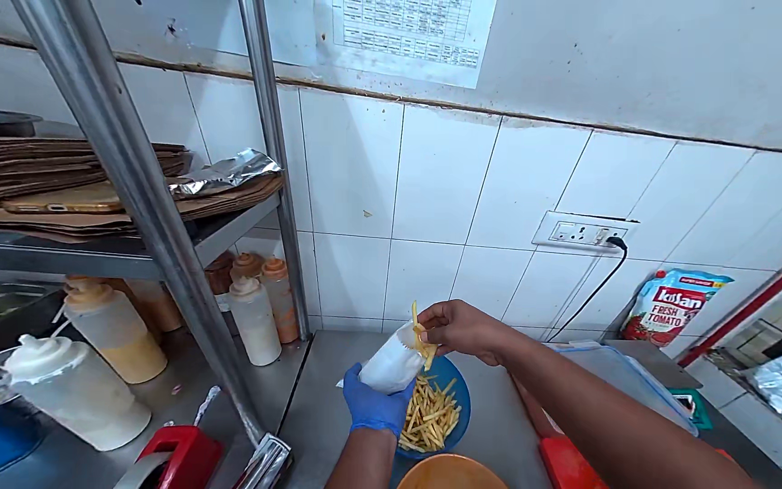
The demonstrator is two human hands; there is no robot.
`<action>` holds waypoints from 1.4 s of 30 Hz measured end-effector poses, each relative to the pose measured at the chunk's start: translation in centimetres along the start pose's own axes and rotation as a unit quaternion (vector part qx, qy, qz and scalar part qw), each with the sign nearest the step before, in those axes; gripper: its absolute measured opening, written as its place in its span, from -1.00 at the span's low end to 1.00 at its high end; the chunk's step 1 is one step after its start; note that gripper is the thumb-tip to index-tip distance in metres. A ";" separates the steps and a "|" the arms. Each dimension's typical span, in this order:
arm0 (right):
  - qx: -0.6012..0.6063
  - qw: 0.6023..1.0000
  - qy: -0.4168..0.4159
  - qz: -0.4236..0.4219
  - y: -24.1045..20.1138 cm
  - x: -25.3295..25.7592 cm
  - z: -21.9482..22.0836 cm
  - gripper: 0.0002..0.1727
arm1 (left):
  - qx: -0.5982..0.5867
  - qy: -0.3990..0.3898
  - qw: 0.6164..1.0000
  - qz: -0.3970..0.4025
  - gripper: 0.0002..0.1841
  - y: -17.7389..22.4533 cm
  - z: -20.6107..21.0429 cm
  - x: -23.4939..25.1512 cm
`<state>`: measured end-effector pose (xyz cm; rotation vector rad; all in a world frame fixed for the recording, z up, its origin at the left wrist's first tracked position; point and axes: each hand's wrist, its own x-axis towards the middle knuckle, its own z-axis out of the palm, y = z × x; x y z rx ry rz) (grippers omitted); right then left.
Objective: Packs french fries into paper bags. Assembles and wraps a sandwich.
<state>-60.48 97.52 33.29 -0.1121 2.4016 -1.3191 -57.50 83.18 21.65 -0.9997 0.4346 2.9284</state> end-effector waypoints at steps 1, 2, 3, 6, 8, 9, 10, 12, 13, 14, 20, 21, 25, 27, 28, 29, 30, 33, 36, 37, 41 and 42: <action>-0.011 1.000 -0.002 0.003 -0.2 -0.2 0.0 -0.59 | -0.008 -0.004 1.000 -0.010 -0.40 -0.3 -0.3 0.1; -0.024 1.000 -0.007 0.005 -0.5 -0.3 -0.1 -0.56 | -0.016 -0.009 1.000 -0.020 -0.40 -0.6 -0.6 0.1; -0.041 0.999 -0.008 0.001 -0.7 -0.5 -0.1 -0.55 | -0.022 -0.009 0.999 -0.028 -0.41 -0.7 -0.7 0.0; -0.096 0.994 0.009 -0.045 -1.2 -1.3 -0.5 -0.59 | -0.014 0.010 0.999 -0.045 -0.47 -0.3 0.0 -1.3; -0.113 0.992 0.008 -0.056 -1.5 -1.6 -0.8 -0.61 | -0.026 -0.004 0.998 -0.051 -0.43 -0.9 -0.9 -0.4; -0.131 0.990 0.007 -0.055 -1.4 -1.7 -0.9 -0.62 | -0.033 -0.011 0.998 -0.055 -0.41 -1.2 -1.3 0.0; -0.163 0.985 0.004 -0.060 -1.2 -1.9 -1.0 -0.63 | -0.036 -0.013 0.998 -0.057 -0.40 -1.3 -1.4 0.1; -0.260 0.961 -0.016 -0.092 -0.9 -2.6 -0.7 -0.52 | -0.030 -0.020 0.998 -0.056 -0.40 -1.3 -1.4 0.1; -0.307 0.945 -0.021 -0.113 -0.7 -2.9 -0.2 -0.45 | -0.025 -0.024 0.998 -0.056 -0.40 -1.2 -1.3 0.0; -0.345 0.930 -0.026 -0.126 -0.4 -3.0 0.5 -0.38 | -0.017 -0.028 0.998 -0.056 -0.40 -1.1 -1.2 -0.1; -0.404 0.902 -0.077 -0.133 -1.1 -1.9 2.6 -0.58 | 0.008 -0.004 0.997 -0.073 -0.35 -1.0 -0.5 -0.7; -0.394 0.904 -0.086 -0.141 -1.6 -2.0 2.4 -0.57 | 0.008 -0.001 0.998 -0.068 -0.36 -0.7 -0.6 -0.6; -0.405 0.890 -0.071 -0.198 -1.7 -1.5 1.7 -0.74 | -0.013 0.005 0.997 -0.075 -0.43 0.2 -1.4 -0.4; -0.416 0.882 -0.046 -0.217 -1.5 -1.0 2.0 -0.62 | -0.051 -0.016 0.994 -0.097 -0.39 -0.1 -2.0 -0.2; -0.410 0.882 -0.029 -0.228 -1.5 -1.0 2.1 -0.55 | -0.065 -0.021 0.992 -0.106 -0.38 0.1 -2.0 -0.4; -0.397 0.887 -0.021 -0.236 -1.7 -1.2 2.1 -0.51 | -0.068 -0.015 0.991 -0.110 -0.39 0.5 -1.7 -0.9; -0.384 0.893 -0.026 -0.234 -2.0 -1.4 2.0 -0.48 | -0.065 -0.003 0.992 -0.111 -0.42 1.2 -1.2 -1.8; -0.424 0.871 -0.052 -0.241 -2.4 -1.6 1.8 -0.62 | -0.036 0.001 0.993 -0.110 -0.41 2.5 -0.6 -3.3; -0.443 0.841 -0.026 -0.310 -1.9 -1.1 2.7 -0.72 | 0.024 -0.002 0.996 -0.089 -0.25 2.3 -1.7 -2.1; -0.424 0.845 -0.031 -0.326 -2.2 -1.3 3.2 -0.71 | 0.035 -0.003 0.997 -0.075 -0.21 2.3 -1.9 -1.8; -0.165 0.906 0.010 -0.389 -1.8 -1.7 5.1 -0.76 | 0.007 -0.039 0.999 -0.020 -0.19 4.0 -2.8 -1.2; -0.104 0.919 0.046 -0.378 -1.0 -1.5 5.2 -0.73 | -0.010 -0.048 0.999 -0.011 -0.17 4.8 -3.4 -0.9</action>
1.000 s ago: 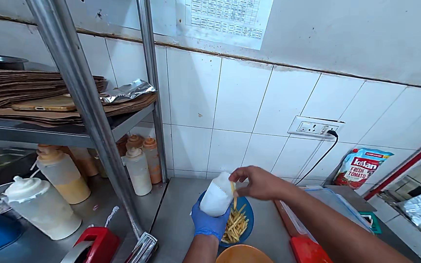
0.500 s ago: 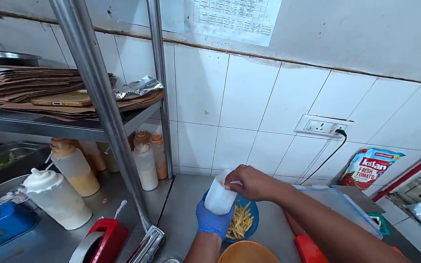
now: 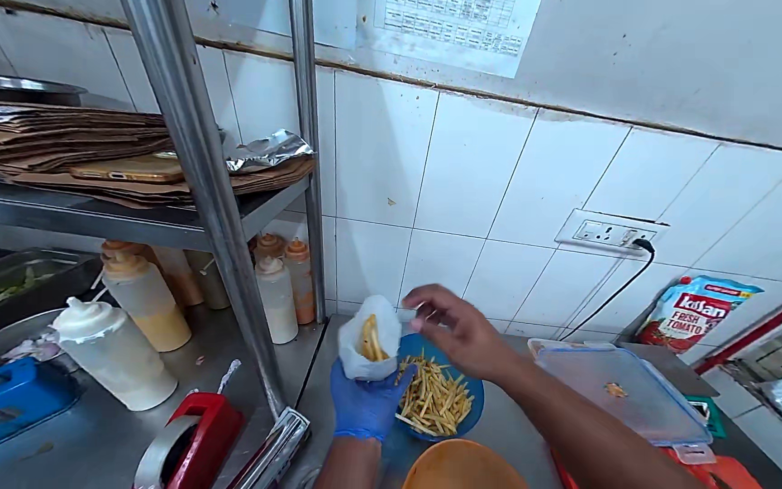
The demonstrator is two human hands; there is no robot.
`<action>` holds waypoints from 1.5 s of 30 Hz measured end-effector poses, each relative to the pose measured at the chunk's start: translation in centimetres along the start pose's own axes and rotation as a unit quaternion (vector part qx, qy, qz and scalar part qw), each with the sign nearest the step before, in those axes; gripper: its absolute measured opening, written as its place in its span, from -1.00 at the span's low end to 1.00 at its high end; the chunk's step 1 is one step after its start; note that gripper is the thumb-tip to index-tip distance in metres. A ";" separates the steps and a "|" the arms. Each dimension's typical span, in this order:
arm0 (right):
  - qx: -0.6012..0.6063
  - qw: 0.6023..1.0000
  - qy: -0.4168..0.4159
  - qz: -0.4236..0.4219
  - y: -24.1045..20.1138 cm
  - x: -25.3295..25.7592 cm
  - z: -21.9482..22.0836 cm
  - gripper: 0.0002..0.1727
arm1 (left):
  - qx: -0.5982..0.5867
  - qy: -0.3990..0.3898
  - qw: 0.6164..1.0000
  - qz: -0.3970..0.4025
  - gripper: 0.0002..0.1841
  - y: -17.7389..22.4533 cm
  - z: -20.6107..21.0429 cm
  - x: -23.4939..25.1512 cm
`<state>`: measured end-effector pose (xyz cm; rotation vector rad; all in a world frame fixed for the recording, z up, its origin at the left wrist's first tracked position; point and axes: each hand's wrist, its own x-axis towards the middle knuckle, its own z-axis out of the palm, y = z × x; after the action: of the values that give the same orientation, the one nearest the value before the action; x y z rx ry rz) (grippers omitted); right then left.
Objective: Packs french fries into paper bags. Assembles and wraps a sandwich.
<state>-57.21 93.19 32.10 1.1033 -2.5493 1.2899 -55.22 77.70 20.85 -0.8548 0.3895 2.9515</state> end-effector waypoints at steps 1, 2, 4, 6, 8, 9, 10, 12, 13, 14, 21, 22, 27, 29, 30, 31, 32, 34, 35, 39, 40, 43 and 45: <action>0.000 0.999 0.014 0.041 1.3 -0.6 0.0 -0.65 | -0.014 -0.006 1.000 0.009 -0.16 0.9 -0.8 0.3; -0.049 0.994 -0.034 0.091 3.1 -1.4 -0.2 -0.54 | -0.024 -0.010 0.999 0.021 -0.17 1.9 -1.7 0.5; -0.207 0.925 -0.256 0.188 7.3 -3.2 0.3 -0.09 | -0.016 -0.014 0.999 0.044 -0.21 3.6 -3.5 0.8; -0.327 0.825 -0.411 0.208 11.0 -5.1 2.6 0.35 | 0.022 -0.027 0.997 0.062 -0.29 4.7 -5.1 0.8; -0.340 0.813 -0.447 0.154 13.9 -6.4 4.5 0.34 | 0.058 -0.047 0.994 0.076 -0.37 4.8 -6.3 0.8; -0.326 0.819 -0.454 0.131 15.1 -6.3 5.1 0.24 | 0.063 -0.056 0.993 0.083 -0.40 4.6 -6.6 0.9; -0.306 0.828 -0.454 0.117 16.0 -6.2 5.7 0.11 | 0.065 -0.060 0.992 0.088 -0.42 4.4 -6.7 0.8; -0.271 0.853 -0.428 0.123 16.6 -5.6 6.3 -0.14 | 0.061 -0.059 0.993 0.079 -0.44 4.0 -7.0 0.5; -0.262 0.862 -0.411 0.136 16.3 -5.0 6.3 -0.24 | 0.059 -0.063 0.994 0.066 -0.44 4.1 -7.1 0.5; -0.257 0.867 -0.400 0.150 16.0 -4.5 6.2 -0.27 | 0.058 -0.067 0.994 0.056 -0.44 4.2 -7.2 0.5; -0.278 0.868 -0.360 0.199 17.0 -4.8 8.5 -0.05 | 0.068 -0.039 0.995 0.067 -0.60 4.0 -6.2 0.5; -0.275 0.874 -0.340 0.210 17.0 -4.5 8.6 -0.21 | 0.071 -0.033 0.994 0.070 -0.57 3.9 -5.8 0.7; -0.127 0.927 -0.186 0.300 16.6 -3.9 5.5 -0.53 | 0.106 -0.007 0.989 0.102 -0.54 3.5 -4.2 2.1; -0.002 0.938 -0.096 0.333 15.4 -3.8 3.6 -0.61 | 0.136 -0.003 0.982 0.128 -0.59 3.3 -3.1 2.5; 0.073 0.932 -0.055 0.351 14.4 -3.7 2.8 -0.65 | 0.155 -0.002 0.978 0.140 -0.61 3.1 -2.5 2.7; 0.150 0.918 -0.017 0.368 13.2 -3.6 2.0 -0.68 | 0.174 0.004 0.973 0.149 -0.62 3.0 -1.9 3.0; 0.215 0.898 0.015 0.383 12.0 -3.3 1.2 -0.68 | 0.188 0.016 0.969 0.158 -0.62 2.7 -1.4 3.3; 0.303 0.860 0.054 0.407 10.1 -2.9 -0.4 -0.62 | 0.204 0.041 0.963 0.172 -0.58 2.2 -0.5 4.3; 0.333 0.844 0.063 0.415 9.2 -2.6 -1.1 -0.59 | 0.212 0.056 0.960 0.176 -0.55 2.0 -0.1 4.9; 0.403 0.816 0.035 0.412 6.4 -1.8 -3.5 -0.59 | 0.245 0.090 0.943 0.205 -0.50 0.7 1.2 6.0; 0.409 0.816 0.027 0.409 6.2 -1.5 -3.6 -0.59 | 0.251 0.093 0.939 0.215 -0.50 0.3 1.5 6.0; 0.357 0.839 0.039 0.408 6.0 -0.6 -2.8 -0.63 | 0.238 0.102 0.942 0.214 -0.49 -0.9 2.3 5.6; 0.308 0.856 0.066 0.411 5.7 0.0 -2.0 -0.65 | 0.225 0.110 0.947 0.201 -0.50 -1.7 2.7 5.4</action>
<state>-61.26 96.88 29.61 -0.1785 -2.6222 2.3636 -60.97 79.90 19.77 -1.1461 1.3351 2.8934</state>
